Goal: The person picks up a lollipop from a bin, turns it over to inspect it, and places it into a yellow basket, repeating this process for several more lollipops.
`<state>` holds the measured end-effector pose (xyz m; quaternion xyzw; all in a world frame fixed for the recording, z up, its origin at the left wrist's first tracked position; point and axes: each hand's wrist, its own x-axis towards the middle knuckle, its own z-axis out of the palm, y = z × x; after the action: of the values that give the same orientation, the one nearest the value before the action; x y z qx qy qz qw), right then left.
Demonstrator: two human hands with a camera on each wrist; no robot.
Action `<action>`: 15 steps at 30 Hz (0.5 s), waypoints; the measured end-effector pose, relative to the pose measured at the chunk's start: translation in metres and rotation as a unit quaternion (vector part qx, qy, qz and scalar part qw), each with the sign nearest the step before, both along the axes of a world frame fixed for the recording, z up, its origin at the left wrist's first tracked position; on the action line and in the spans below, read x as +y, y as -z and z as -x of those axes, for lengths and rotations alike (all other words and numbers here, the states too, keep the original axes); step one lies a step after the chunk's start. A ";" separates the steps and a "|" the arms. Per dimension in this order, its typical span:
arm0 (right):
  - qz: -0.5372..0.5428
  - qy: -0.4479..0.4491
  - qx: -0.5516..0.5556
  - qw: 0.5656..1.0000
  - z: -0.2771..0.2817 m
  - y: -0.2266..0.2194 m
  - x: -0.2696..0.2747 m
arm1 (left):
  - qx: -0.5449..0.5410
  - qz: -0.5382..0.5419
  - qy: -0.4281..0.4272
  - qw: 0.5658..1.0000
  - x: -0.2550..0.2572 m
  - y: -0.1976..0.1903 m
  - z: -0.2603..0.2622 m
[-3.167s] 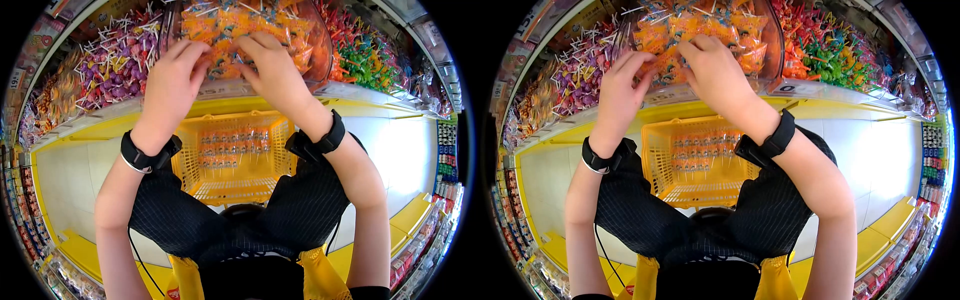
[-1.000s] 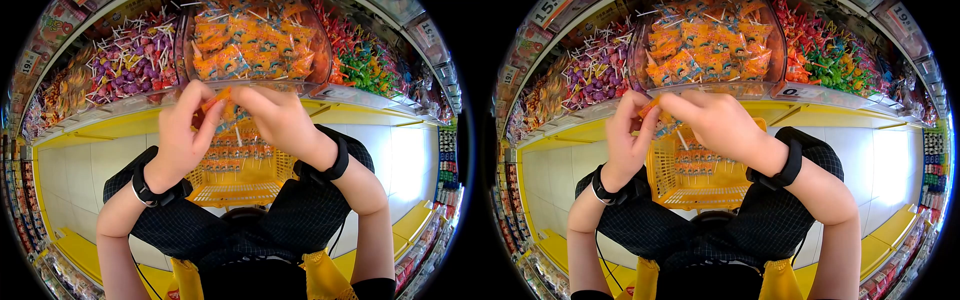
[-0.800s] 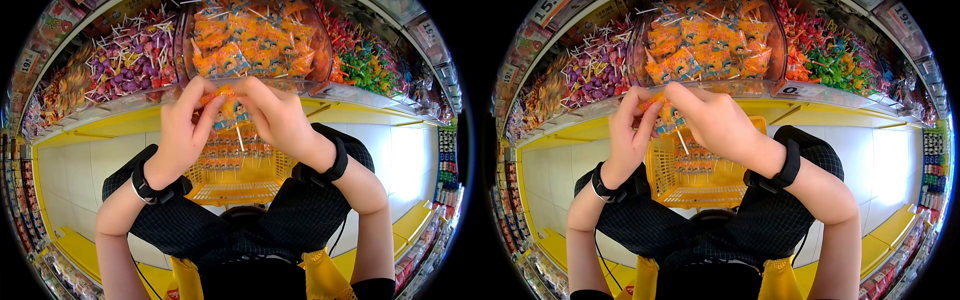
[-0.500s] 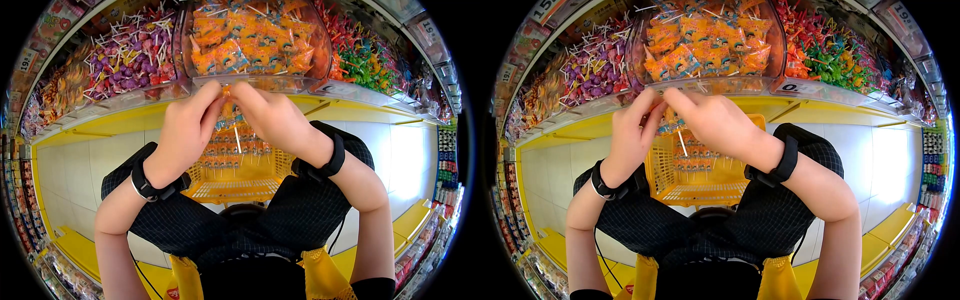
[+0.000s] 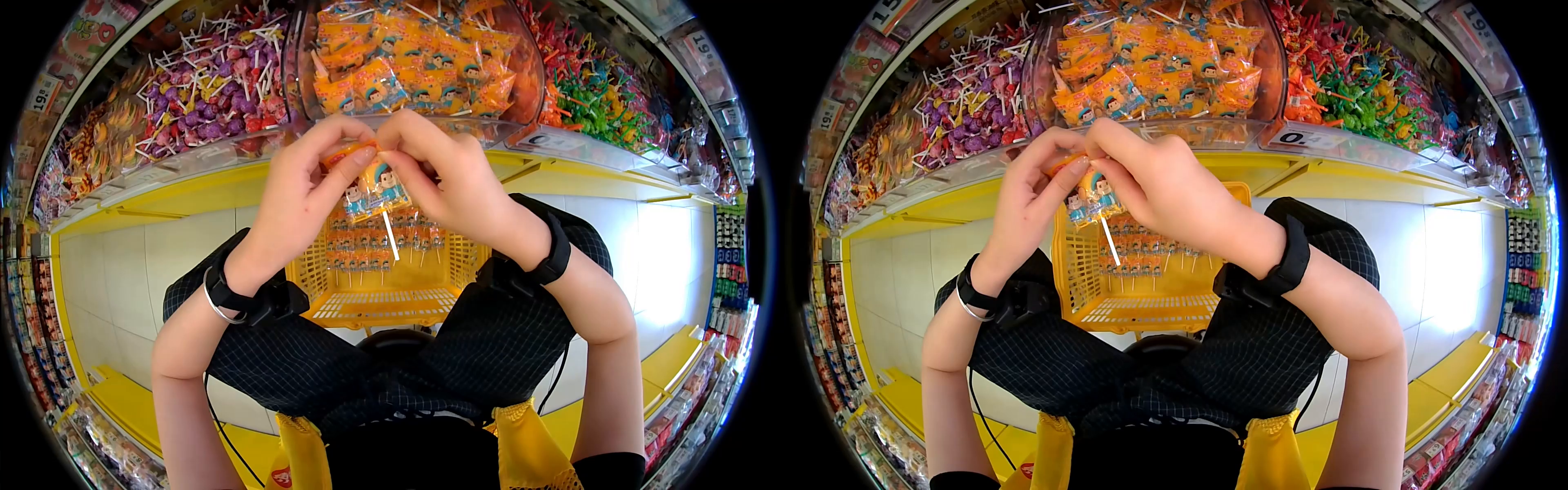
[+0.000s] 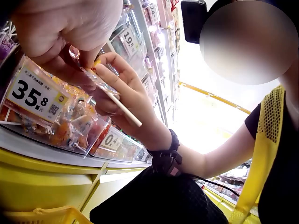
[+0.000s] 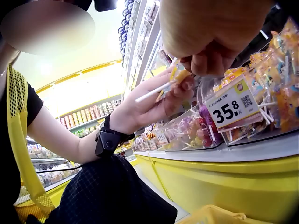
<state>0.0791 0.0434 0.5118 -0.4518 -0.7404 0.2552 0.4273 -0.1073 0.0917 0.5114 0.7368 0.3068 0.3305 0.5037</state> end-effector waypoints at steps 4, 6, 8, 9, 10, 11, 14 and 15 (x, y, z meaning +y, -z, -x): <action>-0.139 -0.007 -0.084 0.987 -0.009 -0.002 0.003 | -0.025 -0.055 0.013 0.998 0.002 -0.011 -0.001; -0.197 -0.010 -0.140 0.970 -0.011 -0.004 0.005 | -0.037 -0.025 0.018 0.999 -0.001 -0.013 -0.003; -0.176 -0.019 -0.066 0.982 -0.010 -0.006 0.007 | -0.050 0.007 0.022 0.998 -0.001 -0.012 -0.002; -0.175 -0.023 -0.067 0.982 -0.010 -0.006 0.007 | -0.032 0.009 0.051 0.998 0.003 -0.009 -0.001; -0.129 -0.024 -0.042 0.990 -0.010 -0.005 0.005 | -0.015 0.010 0.079 0.997 0.006 -0.008 0.001; -0.083 -0.025 -0.018 0.996 -0.010 -0.005 0.004 | -0.018 0.008 0.074 0.997 0.009 -0.010 0.004; 0.024 -0.002 0.043 0.999 -0.004 0.000 -0.001 | 0.005 0.082 0.131 0.988 0.013 -0.013 0.010; 0.115 0.021 0.098 0.988 -0.002 -0.001 -0.002 | 0.003 0.086 0.114 0.990 0.014 -0.011 0.010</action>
<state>0.0812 0.0413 0.5124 -0.4863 -0.6508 0.3729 0.4482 -0.1177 0.1055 0.5224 0.7221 0.2496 0.2416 0.5983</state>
